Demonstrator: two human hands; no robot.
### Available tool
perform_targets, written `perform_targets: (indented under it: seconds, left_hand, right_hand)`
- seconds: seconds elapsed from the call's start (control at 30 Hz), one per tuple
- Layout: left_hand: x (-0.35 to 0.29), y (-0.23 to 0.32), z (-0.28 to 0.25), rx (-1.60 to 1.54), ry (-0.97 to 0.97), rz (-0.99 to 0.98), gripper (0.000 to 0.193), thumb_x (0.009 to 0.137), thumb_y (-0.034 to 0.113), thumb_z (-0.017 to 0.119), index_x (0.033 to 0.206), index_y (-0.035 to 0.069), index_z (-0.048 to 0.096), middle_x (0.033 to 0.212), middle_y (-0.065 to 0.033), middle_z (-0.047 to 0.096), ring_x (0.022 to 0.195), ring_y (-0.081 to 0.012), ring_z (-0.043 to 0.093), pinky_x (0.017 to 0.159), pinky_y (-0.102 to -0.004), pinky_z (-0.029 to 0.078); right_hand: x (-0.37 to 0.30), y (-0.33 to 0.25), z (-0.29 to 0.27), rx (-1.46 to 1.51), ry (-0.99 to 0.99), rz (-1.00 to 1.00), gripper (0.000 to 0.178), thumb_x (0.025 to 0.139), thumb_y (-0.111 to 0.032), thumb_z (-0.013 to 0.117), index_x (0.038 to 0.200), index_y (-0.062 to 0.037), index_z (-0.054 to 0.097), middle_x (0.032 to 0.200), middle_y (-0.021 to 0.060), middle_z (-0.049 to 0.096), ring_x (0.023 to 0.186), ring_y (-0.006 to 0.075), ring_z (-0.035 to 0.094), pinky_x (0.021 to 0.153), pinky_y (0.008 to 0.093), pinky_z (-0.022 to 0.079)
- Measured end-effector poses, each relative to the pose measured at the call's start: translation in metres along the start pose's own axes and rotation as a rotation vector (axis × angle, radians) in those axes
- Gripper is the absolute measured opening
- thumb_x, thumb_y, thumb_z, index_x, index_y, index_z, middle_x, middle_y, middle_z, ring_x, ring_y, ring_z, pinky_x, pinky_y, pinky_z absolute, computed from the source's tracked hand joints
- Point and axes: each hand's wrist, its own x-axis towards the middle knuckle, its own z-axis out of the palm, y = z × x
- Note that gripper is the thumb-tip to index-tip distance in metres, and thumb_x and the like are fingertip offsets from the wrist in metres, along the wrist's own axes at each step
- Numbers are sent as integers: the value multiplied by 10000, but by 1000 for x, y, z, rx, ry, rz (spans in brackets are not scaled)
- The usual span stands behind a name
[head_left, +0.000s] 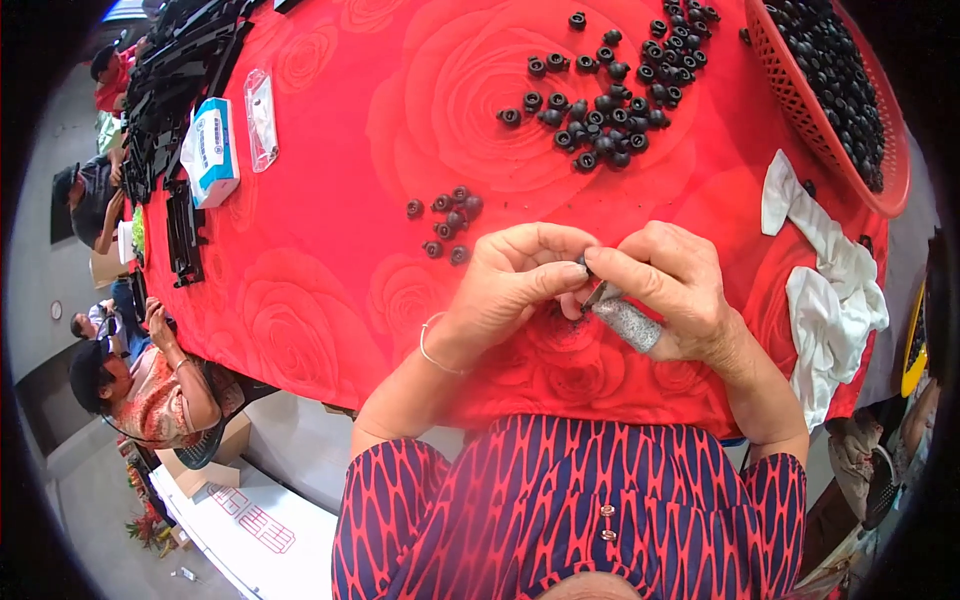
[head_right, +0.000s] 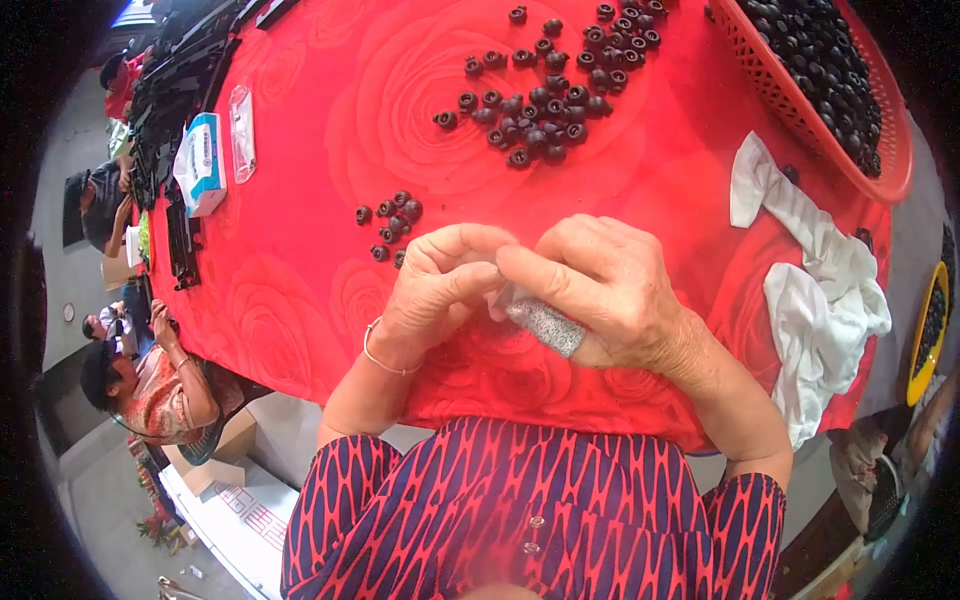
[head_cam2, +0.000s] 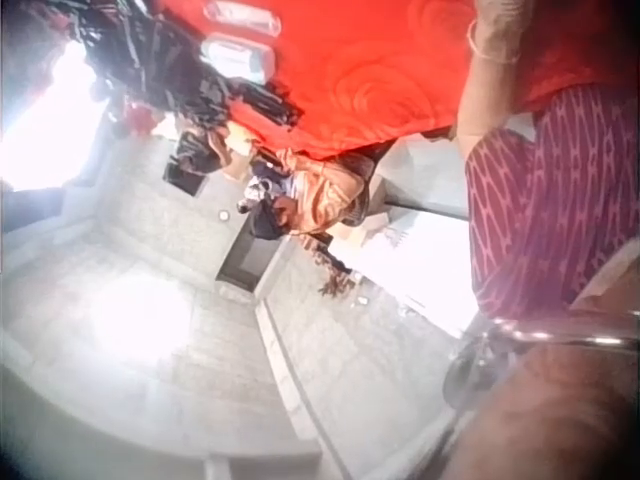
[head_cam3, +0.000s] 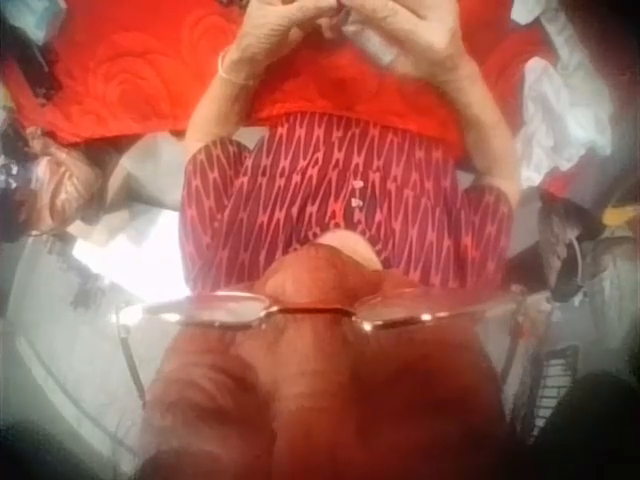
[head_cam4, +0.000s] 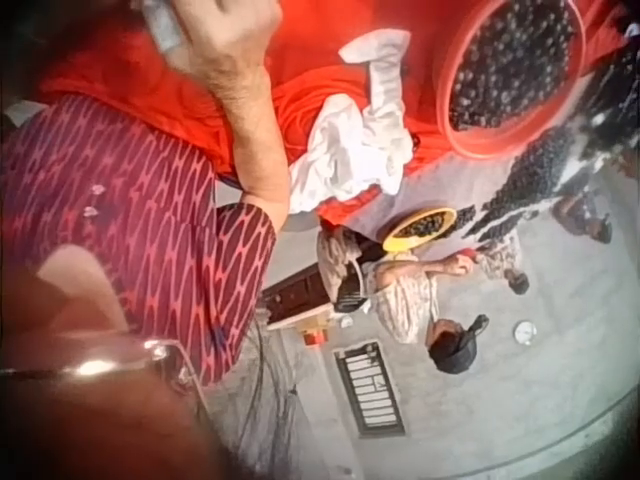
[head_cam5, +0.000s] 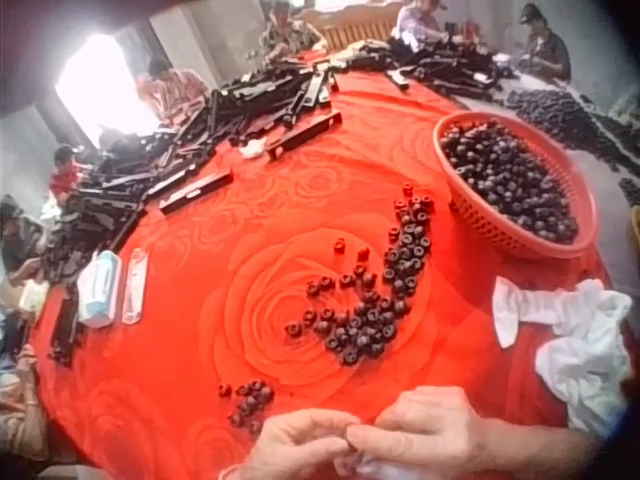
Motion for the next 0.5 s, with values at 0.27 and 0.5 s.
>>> perform_targets:
  seconds: [0.27,0.5]
  left_hand:
    - [-1,-1,-1,9,-7,39,205,858,36,599,1041,-55,591,855,-116,645,707,-152,634,596,-244,534]
    - [0,1,0,65,4,34,218,855,34,605,1051,-59,590,878,-119,645,733,-160,644,599,-241,540]
  right_hand:
    - [1,-3,-3,87,-18,103,447,635,-67,722,1059,-8,592,731,88,558,603,233,570,510,330,457]
    - [1,-3,-8,120,-79,373,315,708,-51,652,1009,2,571,765,130,556,642,274,584,568,335,466]
